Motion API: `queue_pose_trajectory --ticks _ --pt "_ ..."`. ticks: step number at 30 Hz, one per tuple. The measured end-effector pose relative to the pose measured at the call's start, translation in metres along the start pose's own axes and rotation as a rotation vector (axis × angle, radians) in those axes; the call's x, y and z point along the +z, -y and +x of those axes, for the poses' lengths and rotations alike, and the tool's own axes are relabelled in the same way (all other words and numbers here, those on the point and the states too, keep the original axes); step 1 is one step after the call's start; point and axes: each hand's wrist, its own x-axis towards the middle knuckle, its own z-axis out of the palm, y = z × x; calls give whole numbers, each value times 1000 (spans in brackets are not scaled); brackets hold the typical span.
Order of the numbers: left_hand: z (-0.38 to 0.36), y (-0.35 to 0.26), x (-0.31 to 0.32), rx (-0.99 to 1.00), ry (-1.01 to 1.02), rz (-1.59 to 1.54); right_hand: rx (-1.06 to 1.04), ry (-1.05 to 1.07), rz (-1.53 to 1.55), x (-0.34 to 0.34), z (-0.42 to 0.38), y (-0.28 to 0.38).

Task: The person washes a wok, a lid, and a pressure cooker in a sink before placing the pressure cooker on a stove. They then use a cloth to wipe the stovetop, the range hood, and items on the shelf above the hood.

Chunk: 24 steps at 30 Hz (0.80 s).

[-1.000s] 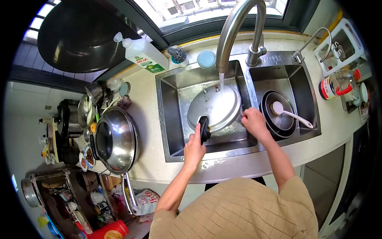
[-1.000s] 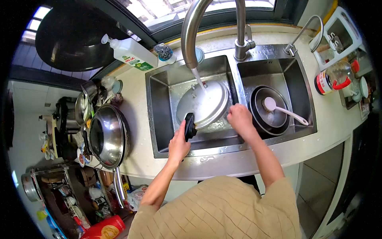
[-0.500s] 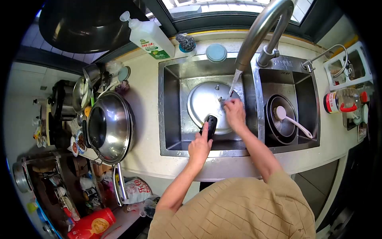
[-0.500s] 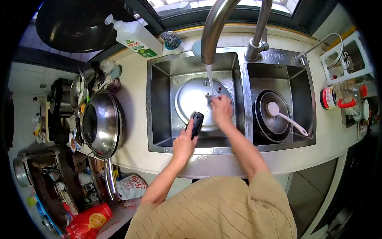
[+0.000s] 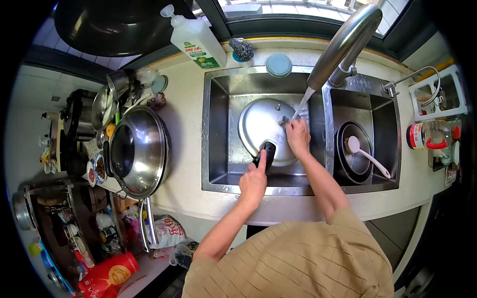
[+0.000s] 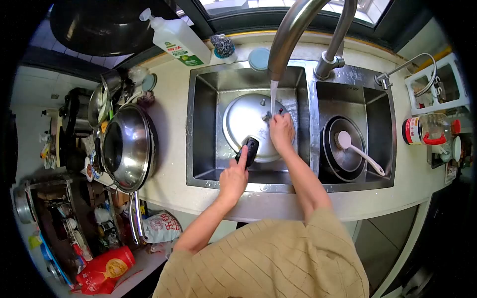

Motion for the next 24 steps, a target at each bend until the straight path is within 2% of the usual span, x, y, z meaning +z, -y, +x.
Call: queue_pose_trajectory --ticks 3,8,11,15,19,23,24 --pt "1 -2 1 -17 12 -15 -71 34 70 -8 -26 8" --pt "2 0 3 -38 -4 2 4 12 -59 -1 -4 7" --pt "-2 -3 3 -58 24 -32 -179 29 73 -3 -37 24" --pt "2 -3 1 -68 -3 -18 -71 -2 10 -1 -13 24" --pt "-1 -1 7 -81 -9 -48 -275 90 45 -2 -43 29" --pt "2 -2 3 -80 -23 -53 -247 58 -82 -2 -3 29" --pt "3 0 7 -75 -34 -53 -284 117 -45 -4 -11 32"
